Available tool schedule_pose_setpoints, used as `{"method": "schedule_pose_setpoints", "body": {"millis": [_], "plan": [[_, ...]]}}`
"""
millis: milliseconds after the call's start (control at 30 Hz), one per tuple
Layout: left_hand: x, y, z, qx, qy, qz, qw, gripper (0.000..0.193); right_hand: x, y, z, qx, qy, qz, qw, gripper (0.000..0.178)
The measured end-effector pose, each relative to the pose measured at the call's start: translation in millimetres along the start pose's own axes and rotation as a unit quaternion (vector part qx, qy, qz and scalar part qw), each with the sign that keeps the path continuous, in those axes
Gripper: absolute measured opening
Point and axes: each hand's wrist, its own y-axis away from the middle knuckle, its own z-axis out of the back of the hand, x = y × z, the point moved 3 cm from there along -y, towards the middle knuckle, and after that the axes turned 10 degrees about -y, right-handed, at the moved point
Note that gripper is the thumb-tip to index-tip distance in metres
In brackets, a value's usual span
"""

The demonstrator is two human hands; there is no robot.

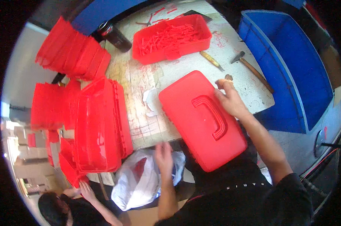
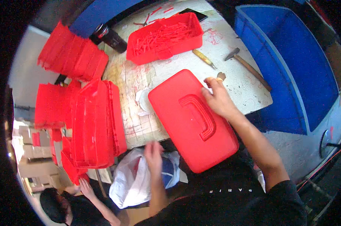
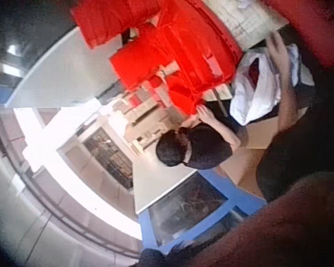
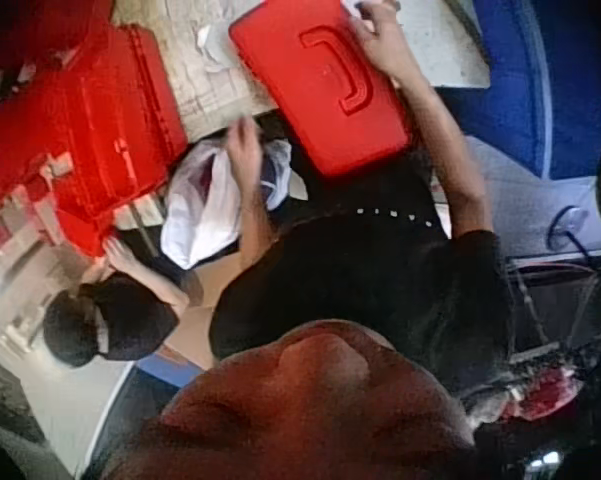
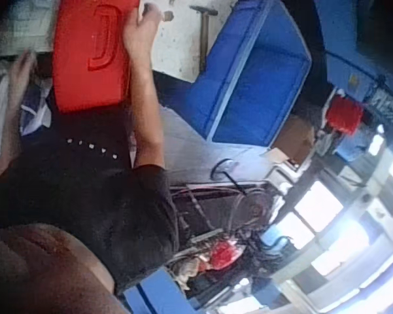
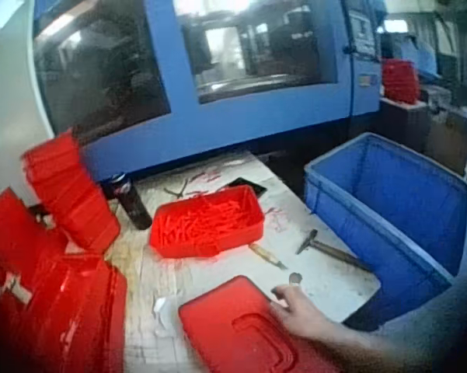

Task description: The person repeatedly picks up red plastic containers and uses a small handheld blade to trim excess plastic flash from the rims and edges. They rotate each container to access different sides, then place the trimmed pieces into a blue bin. The process is repeated for multiple identical containers.

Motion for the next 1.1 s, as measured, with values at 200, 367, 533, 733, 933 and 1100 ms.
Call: {"method": "schedule_pose_setpoints", "body": {"millis": [200,367,533,733,933,1100], "plan": [[26.1,39.5,-56.0,0.221,0.434,0.149,0.86,0.064,-7.8,42.1,15.5,0.075,-0.054,-0.048,0.995,0.026],[-53.3,44.5,-12.0,0.176,0.38,0.01,0.908,0.051,-37.1,23.7,48.0,0.057,-0.085,0.001,0.995,0.018],[-105.6,43.9,34.8,0.12,0.212,-0.158,0.957,0.04,-49.6,-42.0,51.7,-0.013,0.127,0.065,0.99,0.027],[-75.0,4.8,-34.3,-0.035,0.353,-0.008,0.935,0.05,-63.7,-116.9,2.6,0.002,0.355,0.048,0.934,0.029],[-15.3,57.4,-125.9,0.115,0.414,0.11,0.896,0.045,-76.3,-72.5,64.2,0.021,0.188,-0.007,0.982,0.028],[-77.2,93.2,-81.4,0.522,-0.101,-0.178,0.828,0.022,-46.6,43.6,148.4,-0.189,0.271,0.082,0.94,0.02]]}}
